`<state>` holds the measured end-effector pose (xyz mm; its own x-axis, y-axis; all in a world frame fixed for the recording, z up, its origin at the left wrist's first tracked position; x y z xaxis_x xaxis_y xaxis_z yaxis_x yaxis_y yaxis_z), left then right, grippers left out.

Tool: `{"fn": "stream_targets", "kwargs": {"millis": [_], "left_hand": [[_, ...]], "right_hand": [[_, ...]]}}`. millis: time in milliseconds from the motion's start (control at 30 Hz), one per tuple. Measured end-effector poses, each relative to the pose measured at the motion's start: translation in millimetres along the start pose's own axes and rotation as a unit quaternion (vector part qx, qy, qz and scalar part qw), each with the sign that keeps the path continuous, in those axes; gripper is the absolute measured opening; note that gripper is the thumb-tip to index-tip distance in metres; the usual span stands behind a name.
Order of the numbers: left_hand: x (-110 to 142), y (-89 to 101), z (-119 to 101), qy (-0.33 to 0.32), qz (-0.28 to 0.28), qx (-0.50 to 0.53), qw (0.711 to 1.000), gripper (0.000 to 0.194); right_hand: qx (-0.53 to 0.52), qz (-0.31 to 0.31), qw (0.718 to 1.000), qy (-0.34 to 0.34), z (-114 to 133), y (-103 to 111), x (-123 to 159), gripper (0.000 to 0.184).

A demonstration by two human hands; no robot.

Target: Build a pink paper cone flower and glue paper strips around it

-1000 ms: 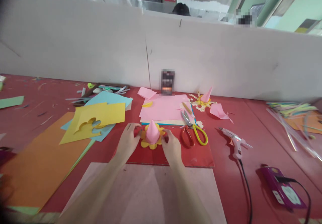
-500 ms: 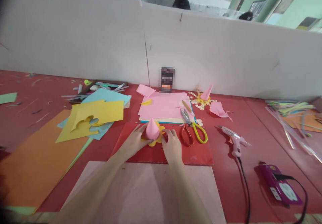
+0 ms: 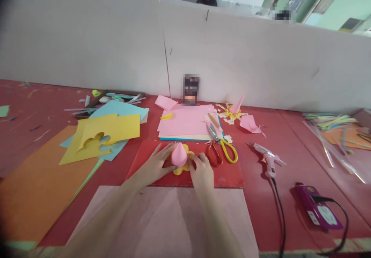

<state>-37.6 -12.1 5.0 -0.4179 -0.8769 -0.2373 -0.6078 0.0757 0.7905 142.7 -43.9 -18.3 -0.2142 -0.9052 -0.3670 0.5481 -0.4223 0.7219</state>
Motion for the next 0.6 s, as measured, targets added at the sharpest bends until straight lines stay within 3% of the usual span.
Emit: {"fn": "stream_targets", "kwargs": {"millis": [267,400,600], "left_hand": [[6.8,-8.5,9.9,-0.017,0.006,-0.108,0.994,0.066],[8.8,-9.3,9.8,-0.005,0.005,-0.134,0.991,0.066],[9.2,-7.8,6.7,0.035,0.008,-0.131,0.991,0.068]], "right_hand": [[0.083,-0.064,0.986,0.128,-0.8,-4.0,15.0,0.033],[0.120,-0.062,0.980,0.145,-0.9,-8.1,23.5,0.037],[0.097,-0.063,0.986,0.122,-3.3,-12.7,27.5,0.037]]}}
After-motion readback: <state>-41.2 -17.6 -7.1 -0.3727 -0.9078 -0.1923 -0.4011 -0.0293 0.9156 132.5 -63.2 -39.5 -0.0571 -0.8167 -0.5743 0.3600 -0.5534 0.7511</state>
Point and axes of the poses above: each hand's wrist, its own x-axis away from the middle knuckle, its own y-axis out of the back of the hand, z = x × y, the point moved 1 cm from there along -x, towards the middle knuckle, and after that the axes turned 12 degrees about -z, right-handed, at the moved point
